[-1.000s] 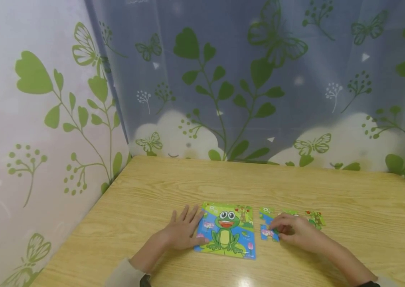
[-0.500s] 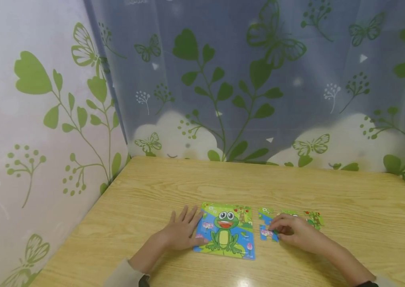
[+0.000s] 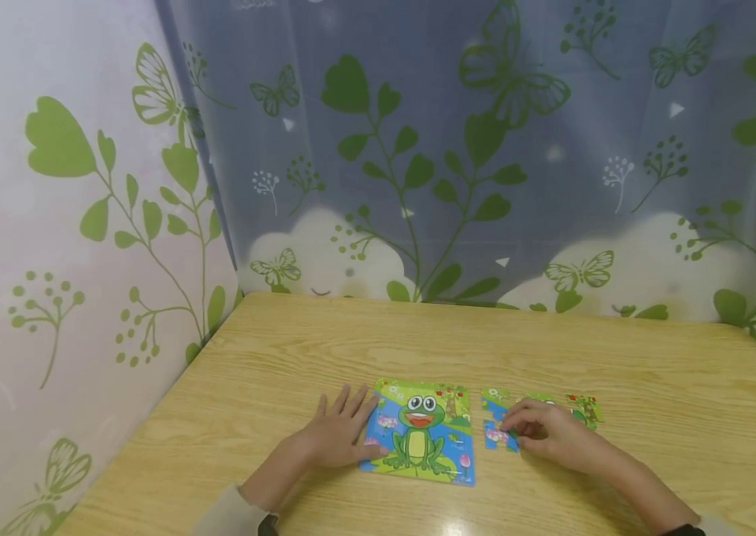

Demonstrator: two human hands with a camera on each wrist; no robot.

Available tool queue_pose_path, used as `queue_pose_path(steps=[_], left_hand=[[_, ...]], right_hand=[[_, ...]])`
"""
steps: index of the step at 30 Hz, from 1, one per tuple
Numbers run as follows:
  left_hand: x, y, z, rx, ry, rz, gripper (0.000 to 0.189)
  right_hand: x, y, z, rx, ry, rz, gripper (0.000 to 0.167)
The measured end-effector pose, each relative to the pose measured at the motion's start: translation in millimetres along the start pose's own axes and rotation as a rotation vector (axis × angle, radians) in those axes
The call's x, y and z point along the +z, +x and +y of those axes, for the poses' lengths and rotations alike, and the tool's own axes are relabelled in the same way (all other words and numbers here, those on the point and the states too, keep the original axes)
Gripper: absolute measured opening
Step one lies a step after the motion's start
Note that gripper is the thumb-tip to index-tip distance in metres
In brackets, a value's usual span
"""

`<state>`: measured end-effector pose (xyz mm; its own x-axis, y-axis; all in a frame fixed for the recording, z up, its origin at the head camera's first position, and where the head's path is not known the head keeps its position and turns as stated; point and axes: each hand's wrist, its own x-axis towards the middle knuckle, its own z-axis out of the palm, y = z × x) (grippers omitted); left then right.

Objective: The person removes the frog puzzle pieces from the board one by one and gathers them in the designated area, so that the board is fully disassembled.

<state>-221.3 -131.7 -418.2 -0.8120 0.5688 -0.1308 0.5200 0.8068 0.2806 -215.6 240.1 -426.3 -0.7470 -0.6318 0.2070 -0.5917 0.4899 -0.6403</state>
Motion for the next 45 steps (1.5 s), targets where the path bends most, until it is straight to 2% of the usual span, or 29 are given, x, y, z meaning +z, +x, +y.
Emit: queue_pose_path(steps=[6, 10, 13, 18, 25, 29, 34, 45], left_hand=[[-0.6, 0.5, 1.4, 0.004, 0.0, 0.003, 0.086], [-2.6, -0.7, 3.1, -0.007, 0.008, -0.005, 0.085], [-3.7, -2.2, 3.8, -0.01, 0.001, -0.007, 0.085], [-4.4, -3.7, 3.8, -0.01, -0.01, -0.006, 0.085], [-2.7, -3.3, 2.9, -0.005, 0.004, -0.004, 0.084], [-2.8, -2.7, 2.5, -0.002, 0.001, -0.002, 0.084], [-2.5, -1.3, 2.5, 0.001, 0.011, 0.001, 0.085], [-3.3, -2.2, 2.9, 0.0, 0.001, -0.004, 0.084]], right_hand=[[-1, 2.6, -7, -0.073, -0.024, 0.051, 0.018], [0, 12.1, -22, -0.045, -0.066, 0.064, 0.019], [3, 24.9, -33, -0.032, -0.081, 0.049, 0.02], [17, 52.2, -46, -0.066, -0.119, 0.02, 0.023], [40, 78.6, -62, 0.026, -0.159, -0.052, 0.029], [50, 84.6, -67, 0.075, -0.177, -0.05, 0.032], [56, 86.5, -64, 0.054, -0.199, -0.037, 0.032], [61, 86.5, -53, 0.05, -0.095, -0.027, 0.033]])
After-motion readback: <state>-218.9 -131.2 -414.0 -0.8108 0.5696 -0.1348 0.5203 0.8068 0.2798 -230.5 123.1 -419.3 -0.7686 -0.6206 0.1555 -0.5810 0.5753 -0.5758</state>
